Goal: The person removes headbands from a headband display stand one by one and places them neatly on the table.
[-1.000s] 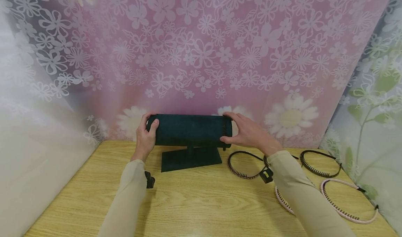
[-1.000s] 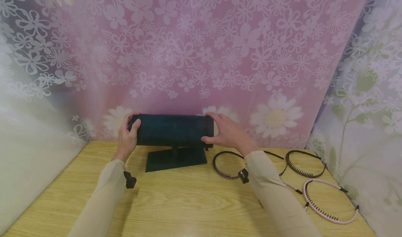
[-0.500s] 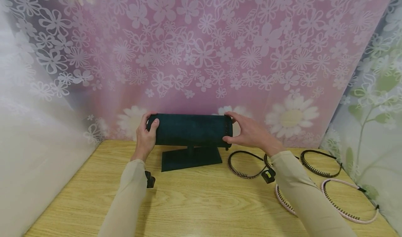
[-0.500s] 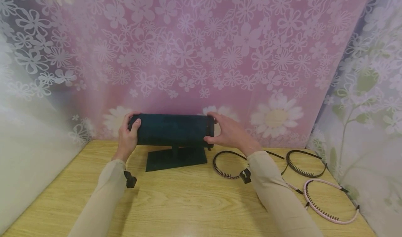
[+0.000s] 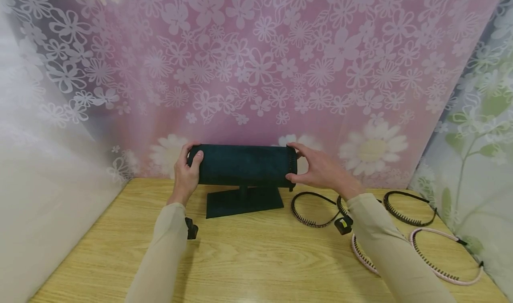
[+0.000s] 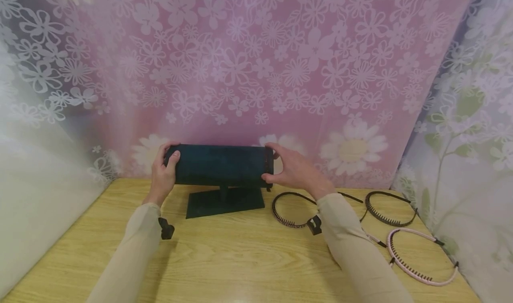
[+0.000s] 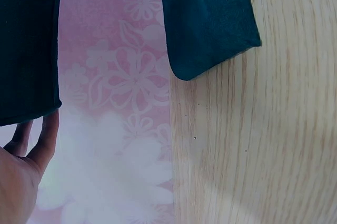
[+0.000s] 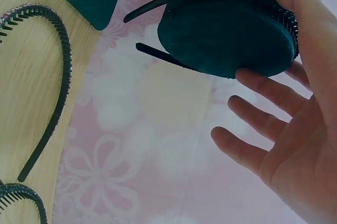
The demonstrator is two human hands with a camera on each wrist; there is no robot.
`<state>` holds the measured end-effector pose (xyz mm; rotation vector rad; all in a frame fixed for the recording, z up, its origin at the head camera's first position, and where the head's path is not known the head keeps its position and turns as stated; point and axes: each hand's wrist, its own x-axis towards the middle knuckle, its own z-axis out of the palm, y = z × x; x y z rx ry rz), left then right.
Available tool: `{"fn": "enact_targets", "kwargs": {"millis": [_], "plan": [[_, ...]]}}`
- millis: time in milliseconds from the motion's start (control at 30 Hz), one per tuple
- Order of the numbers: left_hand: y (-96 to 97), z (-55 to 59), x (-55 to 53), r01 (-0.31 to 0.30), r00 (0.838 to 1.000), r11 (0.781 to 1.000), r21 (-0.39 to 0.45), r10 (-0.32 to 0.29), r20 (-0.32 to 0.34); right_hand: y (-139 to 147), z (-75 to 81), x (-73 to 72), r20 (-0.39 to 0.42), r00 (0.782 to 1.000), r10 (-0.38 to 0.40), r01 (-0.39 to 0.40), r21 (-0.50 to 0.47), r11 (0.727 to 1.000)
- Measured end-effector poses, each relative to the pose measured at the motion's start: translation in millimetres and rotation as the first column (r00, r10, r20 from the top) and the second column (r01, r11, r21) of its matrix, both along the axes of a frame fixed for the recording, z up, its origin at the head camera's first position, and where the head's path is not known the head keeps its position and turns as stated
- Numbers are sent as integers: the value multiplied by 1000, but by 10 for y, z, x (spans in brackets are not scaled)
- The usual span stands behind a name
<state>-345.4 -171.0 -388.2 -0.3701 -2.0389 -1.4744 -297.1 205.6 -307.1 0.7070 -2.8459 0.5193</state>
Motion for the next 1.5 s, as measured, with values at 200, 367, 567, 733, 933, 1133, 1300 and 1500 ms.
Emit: {"fn": "enact_targets", "kwargs": {"millis": [200,367,567,733,933,1133,1300,1500], "plan": [[-13,-2,-7,-9,1000,1000,-7,9,-5,18,-59,14,53,999,10,-6,-74,997],[-23,-11,1,-18,1000,1000,-4,18,-3,34,-168,36,116,992,47,-21,-215,976],[-19,-1,21,-7,1000,1000,2,7,-1,43,-281,62,113,991,68,-26,-334,942],[-10,-10,2,4,1000,1000,5,-4,-8,60,-340,108,57,997,54,-29,-368,929],[25,27,48,12,1000,1000,26,-13,11,62,-411,147,-1,999,48,-44,-424,905],[4,-4,21,9,1000,1000,11,-9,-12,28,-423,215,-11,1000,22,-25,-470,882],[-7,-24,3,13,1000,1000,4,-13,-7,18,-425,271,-44,999,-9,-14,-479,878],[-7,-26,-2,14,1000,1000,5,-14,-15,19,-446,297,-36,999,-39,15,-507,862]]}}
